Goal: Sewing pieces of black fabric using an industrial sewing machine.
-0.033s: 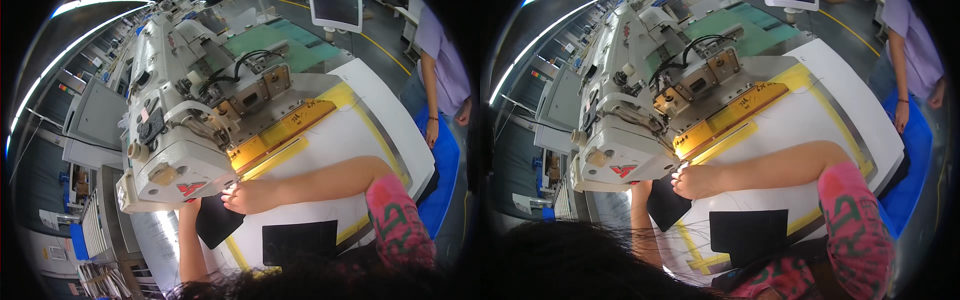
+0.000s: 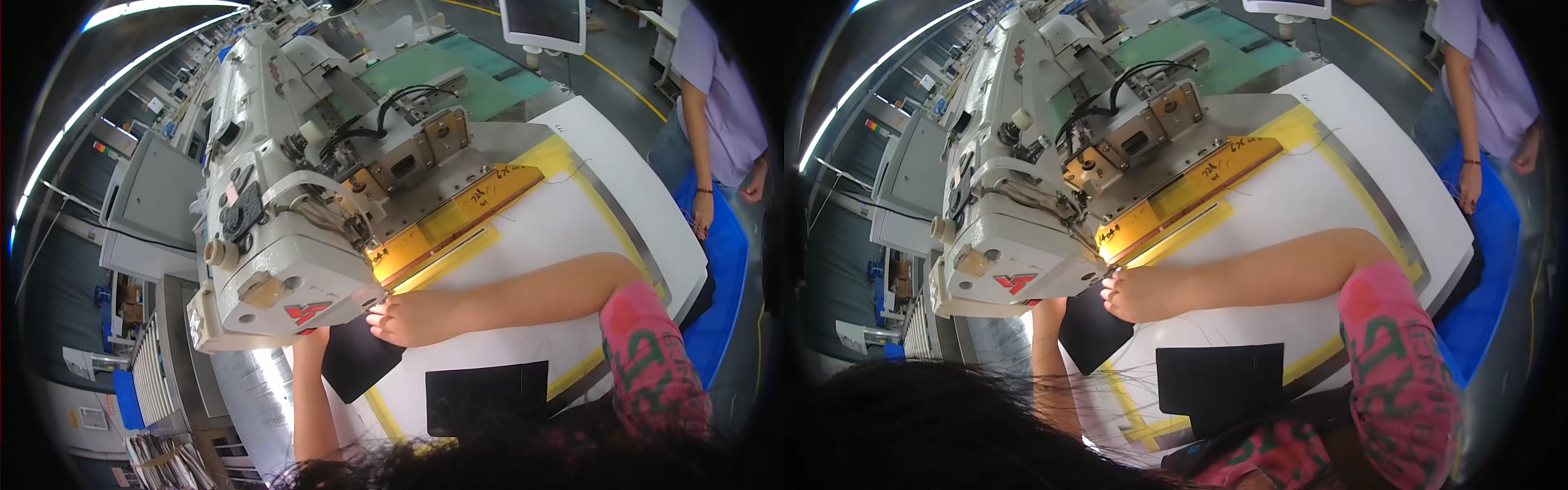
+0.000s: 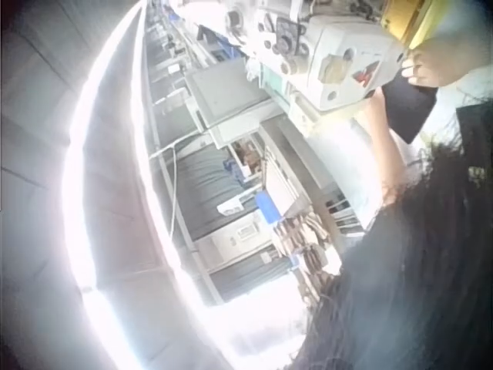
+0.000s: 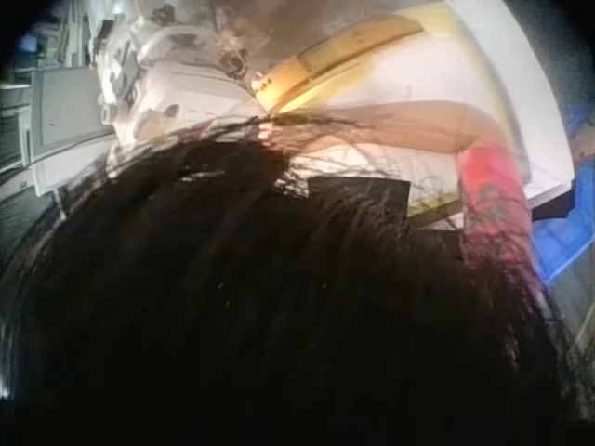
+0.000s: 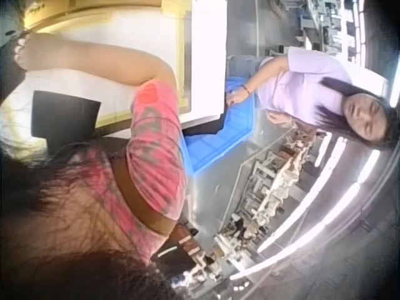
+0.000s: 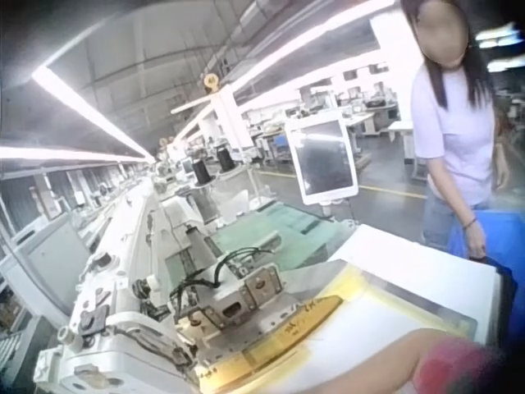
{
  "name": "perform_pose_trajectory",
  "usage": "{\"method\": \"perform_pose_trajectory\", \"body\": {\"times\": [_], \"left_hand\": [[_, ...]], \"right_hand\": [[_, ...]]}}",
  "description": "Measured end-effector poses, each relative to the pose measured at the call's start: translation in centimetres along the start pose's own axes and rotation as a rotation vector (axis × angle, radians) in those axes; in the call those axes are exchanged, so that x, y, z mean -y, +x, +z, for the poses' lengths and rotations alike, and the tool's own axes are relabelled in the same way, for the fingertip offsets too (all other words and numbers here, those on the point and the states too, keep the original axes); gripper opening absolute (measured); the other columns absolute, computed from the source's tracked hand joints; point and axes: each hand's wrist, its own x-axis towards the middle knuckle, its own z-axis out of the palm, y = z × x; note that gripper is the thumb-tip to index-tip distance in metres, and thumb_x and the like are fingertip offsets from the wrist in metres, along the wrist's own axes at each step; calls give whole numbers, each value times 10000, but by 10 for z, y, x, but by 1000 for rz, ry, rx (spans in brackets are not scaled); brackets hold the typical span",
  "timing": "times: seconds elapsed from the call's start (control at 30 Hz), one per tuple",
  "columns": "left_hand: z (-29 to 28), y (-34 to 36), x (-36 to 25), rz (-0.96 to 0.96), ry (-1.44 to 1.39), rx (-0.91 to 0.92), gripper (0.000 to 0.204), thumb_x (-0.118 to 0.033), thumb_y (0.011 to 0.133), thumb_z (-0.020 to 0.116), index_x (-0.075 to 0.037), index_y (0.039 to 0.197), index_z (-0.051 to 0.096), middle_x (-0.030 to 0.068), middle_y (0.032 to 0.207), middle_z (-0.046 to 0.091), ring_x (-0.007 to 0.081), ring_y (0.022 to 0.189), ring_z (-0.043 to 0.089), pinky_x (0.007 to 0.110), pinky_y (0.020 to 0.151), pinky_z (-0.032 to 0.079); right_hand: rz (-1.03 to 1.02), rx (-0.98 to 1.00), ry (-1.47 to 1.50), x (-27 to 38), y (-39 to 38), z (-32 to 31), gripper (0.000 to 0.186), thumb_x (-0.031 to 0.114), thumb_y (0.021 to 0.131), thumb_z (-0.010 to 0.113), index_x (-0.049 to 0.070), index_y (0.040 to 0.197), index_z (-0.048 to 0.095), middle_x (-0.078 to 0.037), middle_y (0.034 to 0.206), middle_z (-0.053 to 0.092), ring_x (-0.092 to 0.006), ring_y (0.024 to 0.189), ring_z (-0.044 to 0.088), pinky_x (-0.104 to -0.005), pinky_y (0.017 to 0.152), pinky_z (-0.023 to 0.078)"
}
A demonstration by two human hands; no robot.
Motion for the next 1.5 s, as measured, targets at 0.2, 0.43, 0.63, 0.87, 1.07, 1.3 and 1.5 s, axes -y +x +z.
{"method": "perform_pose_trajectory", "body": {"times": [0.2,0.43,0.63,0.87,1.07,1.3,1.5], "left_hand": [[-22,-28,-76,-225,-265,-71,182,-60,755,657,-25,932,638,151,969,642,347,916,606,431,799,469],[4,-15,-141,290,-213,258,600,-300,767,703,-110,1304,516,117,1432,415,335,1349,351,495,1115,252],[77,29,-126,568,-121,-209,728,-528,876,483,11,1363,428,263,1435,364,457,1320,347,595,1064,252],[87,30,-139,462,-17,-223,723,-551,874,469,-7,1350,449,252,1420,390,440,1307,372,577,1060,270],[83,32,-143,445,-3,-240,720,-570,873,458,-22,1340,467,243,1407,413,425,1297,394,562,1055,285],[87,30,-142,431,12,-268,718,-593,871,445,-40,1327,488,232,1392,439,408,1285,419,544,1050,303],[107,24,-131,424,41,-309,718,-613,869,433,-56,1316,506,223,1379,462,394,1275,441,528,1046,318]], "right_hand": [[437,274,154,-47,-111,-62,383,101,834,524,-4,1197,589,-150,1286,561,-283,1216,514,-381,1024,397],[485,300,284,-11,-126,-84,583,274,895,532,-30,1376,406,-190,1432,410,-295,1374,337,-451,1105,271],[472,107,97,-25,-133,-56,648,408,928,500,-51,1372,391,-197,1470,348,-317,1395,288,-473,1140,198],[472,111,118,-16,-150,-27,643,410,957,436,-66,1381,351,-239,1465,327,-354,1390,280,-477,1128,214],[460,90,60,-20,-152,-19,638,415,966,424,-56,1387,340,-238,1478,304,-345,1394,277,-468,1111,237],[478,124,18,-19,-152,-22,643,440,960,437,-32,1387,349,-208,1482,315,-319,1393,288,-468,1108,244],[516,190,81,-16,-150,-20,655,458,953,445,-19,1392,354,-195,1485,317,-309,1403,270,-467,1113,241]]}}
